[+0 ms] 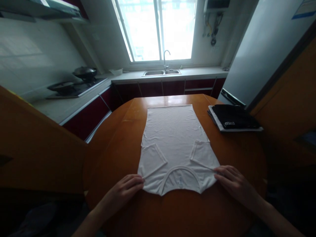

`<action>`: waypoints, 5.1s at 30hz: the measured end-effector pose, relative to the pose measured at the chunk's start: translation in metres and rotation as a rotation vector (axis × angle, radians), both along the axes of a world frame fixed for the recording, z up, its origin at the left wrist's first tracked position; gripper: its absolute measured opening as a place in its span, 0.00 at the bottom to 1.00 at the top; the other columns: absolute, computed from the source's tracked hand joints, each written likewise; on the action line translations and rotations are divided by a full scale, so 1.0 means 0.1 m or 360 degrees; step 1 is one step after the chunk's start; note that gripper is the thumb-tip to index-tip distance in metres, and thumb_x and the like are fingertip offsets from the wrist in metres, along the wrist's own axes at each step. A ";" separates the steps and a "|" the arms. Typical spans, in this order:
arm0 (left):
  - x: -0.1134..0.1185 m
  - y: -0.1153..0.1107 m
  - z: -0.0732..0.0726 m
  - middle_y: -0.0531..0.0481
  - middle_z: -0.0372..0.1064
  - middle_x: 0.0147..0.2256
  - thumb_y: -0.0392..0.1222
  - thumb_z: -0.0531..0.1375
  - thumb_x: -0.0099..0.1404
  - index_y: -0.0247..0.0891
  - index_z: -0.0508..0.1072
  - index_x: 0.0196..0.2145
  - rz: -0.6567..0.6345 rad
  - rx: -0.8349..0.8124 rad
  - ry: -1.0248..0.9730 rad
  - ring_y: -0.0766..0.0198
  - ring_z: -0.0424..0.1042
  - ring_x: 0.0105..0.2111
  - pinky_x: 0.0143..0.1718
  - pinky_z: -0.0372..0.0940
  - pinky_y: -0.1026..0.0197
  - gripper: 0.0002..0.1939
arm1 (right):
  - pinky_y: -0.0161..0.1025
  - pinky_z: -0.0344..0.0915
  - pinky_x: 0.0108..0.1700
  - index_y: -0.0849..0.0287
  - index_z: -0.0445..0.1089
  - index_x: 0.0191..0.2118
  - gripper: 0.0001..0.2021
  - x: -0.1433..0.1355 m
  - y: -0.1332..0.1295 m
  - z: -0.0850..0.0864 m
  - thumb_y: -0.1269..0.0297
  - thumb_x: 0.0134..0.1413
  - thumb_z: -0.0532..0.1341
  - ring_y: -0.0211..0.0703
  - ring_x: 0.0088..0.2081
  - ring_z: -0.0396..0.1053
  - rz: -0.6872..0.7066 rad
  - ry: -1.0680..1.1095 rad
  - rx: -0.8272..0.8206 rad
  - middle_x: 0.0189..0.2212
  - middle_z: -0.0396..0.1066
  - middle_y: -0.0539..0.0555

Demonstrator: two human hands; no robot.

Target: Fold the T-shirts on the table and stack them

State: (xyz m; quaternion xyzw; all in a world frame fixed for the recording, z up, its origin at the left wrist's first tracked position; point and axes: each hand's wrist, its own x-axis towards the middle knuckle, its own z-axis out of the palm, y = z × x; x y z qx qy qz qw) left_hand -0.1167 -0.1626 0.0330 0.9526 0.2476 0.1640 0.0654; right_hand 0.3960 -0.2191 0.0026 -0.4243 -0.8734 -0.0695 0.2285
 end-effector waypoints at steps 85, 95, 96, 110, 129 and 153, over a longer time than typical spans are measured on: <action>1.23 2.26 -0.35 0.43 0.46 0.71 0.54 0.47 0.76 0.43 0.57 0.69 0.0934 -0.0171 0.0329 0.43 0.44 0.71 0.68 0.44 0.36 0.29 | 0.57 0.39 0.70 0.60 0.51 0.72 0.31 -0.99 2.57 -0.18 0.51 0.70 0.48 0.54 0.72 0.41 -0.0890 0.0005 -0.0683 0.73 0.44 0.61; 0.82 1.76 -0.19 0.43 0.57 0.67 0.52 0.54 0.74 0.42 0.64 0.65 0.0616 0.0025 -0.0012 0.48 0.49 0.69 0.68 0.50 0.41 0.26 | 0.55 0.43 0.70 0.61 0.57 0.69 0.28 -0.68 2.09 -0.11 0.54 0.71 0.46 0.52 0.73 0.42 -0.0619 0.0109 -0.0347 0.72 0.48 0.61; 0.70 1.67 -0.20 0.43 0.59 0.66 0.52 0.56 0.73 0.44 0.66 0.64 0.0579 0.0038 -0.0032 0.48 0.53 0.68 0.67 0.54 0.42 0.26 | 0.56 0.43 0.70 0.60 0.56 0.70 0.28 -0.60 2.01 -0.15 0.53 0.71 0.46 0.52 0.73 0.41 -0.0562 0.0079 -0.0365 0.72 0.47 0.60; 0.13 1.49 -0.27 0.46 0.74 0.49 0.39 0.53 0.75 0.44 0.75 0.52 0.0402 0.0032 -0.0213 0.60 0.74 0.48 0.51 0.72 0.55 0.14 | 0.52 0.67 0.57 0.51 0.75 0.51 0.14 0.03 1.63 -0.25 0.59 0.66 0.56 0.52 0.53 0.69 -0.0218 0.0209 -0.0257 0.51 0.73 0.58; -0.20 -0.27 -0.07 0.49 0.78 0.45 0.40 0.60 0.71 0.47 0.77 0.48 0.0497 -0.0013 -0.0149 0.59 0.76 0.45 0.48 0.73 0.58 0.10 | 0.41 0.71 0.45 0.49 0.77 0.40 0.12 -0.11 0.10 0.09 0.59 0.68 0.56 0.47 0.43 0.72 -0.0081 0.0406 -0.0847 0.41 0.74 0.55; 0.11 1.05 -0.14 0.49 0.69 0.33 0.48 0.58 0.67 0.39 0.75 0.31 0.1032 -0.0511 -0.0386 0.62 0.70 0.31 0.34 0.66 0.60 0.12 | 0.40 0.66 0.35 0.56 0.75 0.30 0.11 -0.17 1.31 0.01 0.57 0.54 0.59 0.46 0.32 0.73 -0.0628 0.0729 -0.0869 0.29 0.77 0.54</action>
